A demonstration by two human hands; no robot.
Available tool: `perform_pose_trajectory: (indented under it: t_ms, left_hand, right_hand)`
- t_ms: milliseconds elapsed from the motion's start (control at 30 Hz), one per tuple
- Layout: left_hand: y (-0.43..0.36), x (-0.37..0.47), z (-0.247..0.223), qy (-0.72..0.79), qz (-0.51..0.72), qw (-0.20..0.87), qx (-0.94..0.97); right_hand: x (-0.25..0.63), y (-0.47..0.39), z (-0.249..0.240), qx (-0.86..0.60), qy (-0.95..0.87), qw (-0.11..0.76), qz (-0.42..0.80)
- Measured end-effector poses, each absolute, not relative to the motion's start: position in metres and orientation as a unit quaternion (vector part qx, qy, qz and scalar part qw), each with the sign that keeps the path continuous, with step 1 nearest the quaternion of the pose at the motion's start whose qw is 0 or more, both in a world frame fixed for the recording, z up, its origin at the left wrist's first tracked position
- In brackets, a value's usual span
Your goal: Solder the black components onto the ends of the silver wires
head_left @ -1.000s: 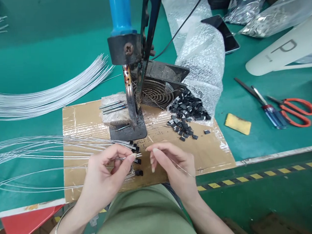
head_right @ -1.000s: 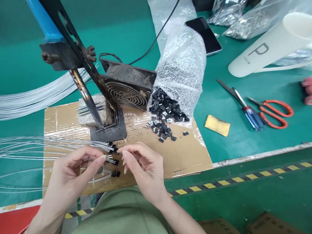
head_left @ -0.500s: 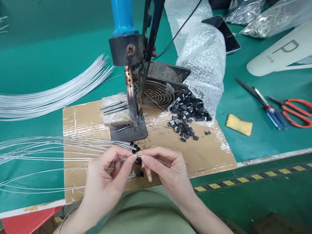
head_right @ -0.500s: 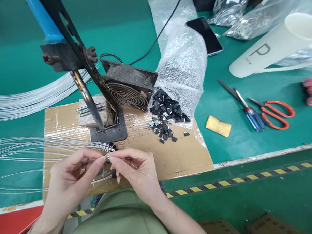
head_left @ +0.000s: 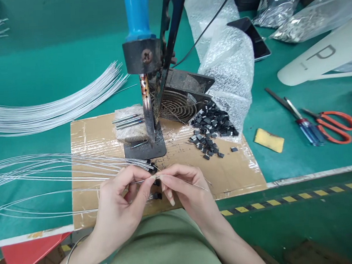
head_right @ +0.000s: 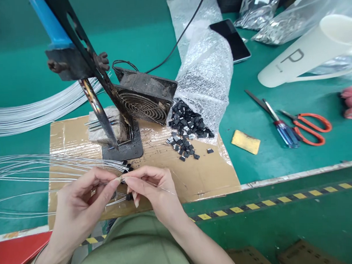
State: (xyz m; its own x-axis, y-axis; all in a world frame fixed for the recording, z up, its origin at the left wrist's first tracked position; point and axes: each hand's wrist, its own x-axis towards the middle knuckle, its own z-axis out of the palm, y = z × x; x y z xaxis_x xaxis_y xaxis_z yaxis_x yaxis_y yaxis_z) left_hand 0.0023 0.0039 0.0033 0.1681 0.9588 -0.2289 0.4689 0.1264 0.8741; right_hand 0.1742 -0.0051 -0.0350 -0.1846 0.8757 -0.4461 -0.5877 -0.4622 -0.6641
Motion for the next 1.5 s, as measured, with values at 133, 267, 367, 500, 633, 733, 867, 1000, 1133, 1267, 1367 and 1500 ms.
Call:
perform_pose_trajectory:
  t_ms: [133, 267, 367, 500, 633, 733, 867, 1000, 1133, 1267, 1367, 1500]
  left_hand:
    - [0.005, 0.002, 0.004, 0.582, 0.263, 0.472, 0.608]
    - [0.005, 0.0, 0.004, 0.58, 0.267, 0.469, 0.61]
    - [0.005, 0.0, 0.002, 0.576, 0.279, 0.469, 0.609]
    - [0.003, 0.002, -0.004, 0.586, 0.299, 0.452, 0.602]
    - [-0.002, 0.004, -0.008, 0.592, 0.323, 0.419, 0.608]
    - [-0.004, 0.007, -0.011, 0.59, 0.341, 0.385, 0.623]
    - [-0.004, 0.012, -0.013, 0.591, 0.363, 0.362, 0.623]
    - [-0.002, 0.015, -0.013, 0.595, 0.37, 0.364, 0.613]
    - [-0.003, 0.019, -0.014, 0.595, 0.387, 0.378, 0.595]
    - [-0.004, 0.022, -0.015, 0.592, 0.405, 0.393, 0.574]
    - [-0.002, 0.024, -0.013, 0.596, 0.411, 0.407, 0.557]
    - [0.002, 0.024, -0.009, 0.6, 0.407, 0.429, 0.539]
  right_hand:
    - [0.178, -0.002, -0.033, -0.415, -0.161, 0.471, 0.761]
    - [0.179, -0.002, -0.033, -0.417, -0.167, 0.466, 0.762]
    - [0.178, -0.003, -0.034, -0.413, -0.169, 0.467, 0.763]
    - [0.176, -0.004, -0.035, -0.402, -0.161, 0.48, 0.763]
    - [0.173, -0.005, -0.035, -0.396, -0.147, 0.487, 0.765]
    - [0.17, -0.005, -0.035, -0.397, -0.129, 0.492, 0.764]
    - [0.166, -0.005, -0.035, -0.4, -0.109, 0.499, 0.761]
    - [0.165, -0.005, -0.034, -0.402, -0.103, 0.505, 0.757]
    - [0.163, -0.005, -0.033, -0.407, -0.095, 0.51, 0.752]
    - [0.161, -0.005, -0.032, -0.405, -0.087, 0.52, 0.747]
    - [0.161, -0.005, -0.032, -0.399, -0.095, 0.524, 0.747]
    - [0.164, -0.005, -0.033, -0.397, -0.128, 0.527, 0.741]
